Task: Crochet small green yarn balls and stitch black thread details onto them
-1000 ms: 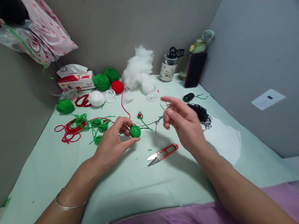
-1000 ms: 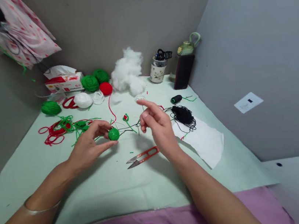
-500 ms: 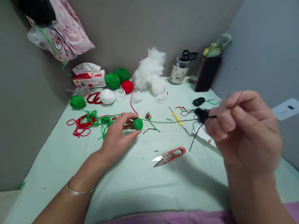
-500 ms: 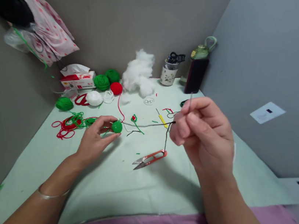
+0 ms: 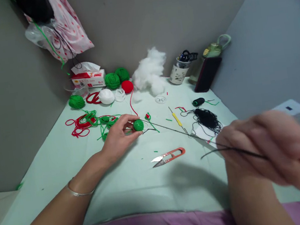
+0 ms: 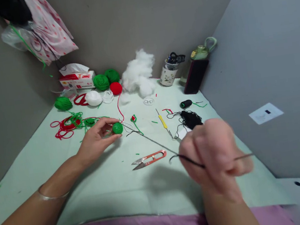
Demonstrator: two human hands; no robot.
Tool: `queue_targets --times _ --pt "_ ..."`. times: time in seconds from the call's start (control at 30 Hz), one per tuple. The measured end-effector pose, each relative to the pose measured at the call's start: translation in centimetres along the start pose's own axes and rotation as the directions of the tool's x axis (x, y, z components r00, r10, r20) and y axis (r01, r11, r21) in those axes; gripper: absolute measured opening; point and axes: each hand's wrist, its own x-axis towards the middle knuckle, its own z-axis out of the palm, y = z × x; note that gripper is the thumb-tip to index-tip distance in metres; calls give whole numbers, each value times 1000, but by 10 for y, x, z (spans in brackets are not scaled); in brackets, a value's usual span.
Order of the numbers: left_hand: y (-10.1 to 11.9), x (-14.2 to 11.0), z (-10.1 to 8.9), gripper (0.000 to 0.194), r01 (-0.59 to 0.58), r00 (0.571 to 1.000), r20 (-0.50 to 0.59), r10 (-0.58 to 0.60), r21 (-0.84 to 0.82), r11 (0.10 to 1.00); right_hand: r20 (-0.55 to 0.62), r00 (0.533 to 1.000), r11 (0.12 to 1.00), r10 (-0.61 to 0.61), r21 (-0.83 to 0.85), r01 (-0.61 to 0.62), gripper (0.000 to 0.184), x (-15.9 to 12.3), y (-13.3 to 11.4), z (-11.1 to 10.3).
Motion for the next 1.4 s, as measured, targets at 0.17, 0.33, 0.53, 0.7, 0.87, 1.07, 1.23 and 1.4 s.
queue_targets --times 0.17,0.33,0.53,0.7,0.87,1.07,1.23,1.4 --pt "8 0 5 39 105 994 -22 -111 -190 976 13 912 911 411 11 -411 5 4 24 18" --pt "12 -1 4 38 95 995 4 -98 -297 950 -251 805 827 537 -31 -561 12 12 54 21" --pt "16 -4 4 41 176 984 108 -144 -403 898 -465 693 733 551 -126 -668 18 9 75 19" --pt "15 -5 5 40 186 982 115 -150 -439 879 -509 686 682 520 -237 -692 20 11 77 23" --pt "13 -3 7 38 201 980 92 -179 -468 861 -503 678 661 535 -251 -708 21 11 76 26" --pt "14 -2 6 38 197 980 80 -180 -470 860 -496 682 658 538 -259 -707 22 11 75 25" --pt "15 -3 6 39 201 979 68 -191 -455 868 -494 684 652 537 -271 -708 21 11 74 26" --pt "13 -2 6 38 216 976 78 -202 -442 871 -501 676 644 541 -270 -716 21 12 74 27"
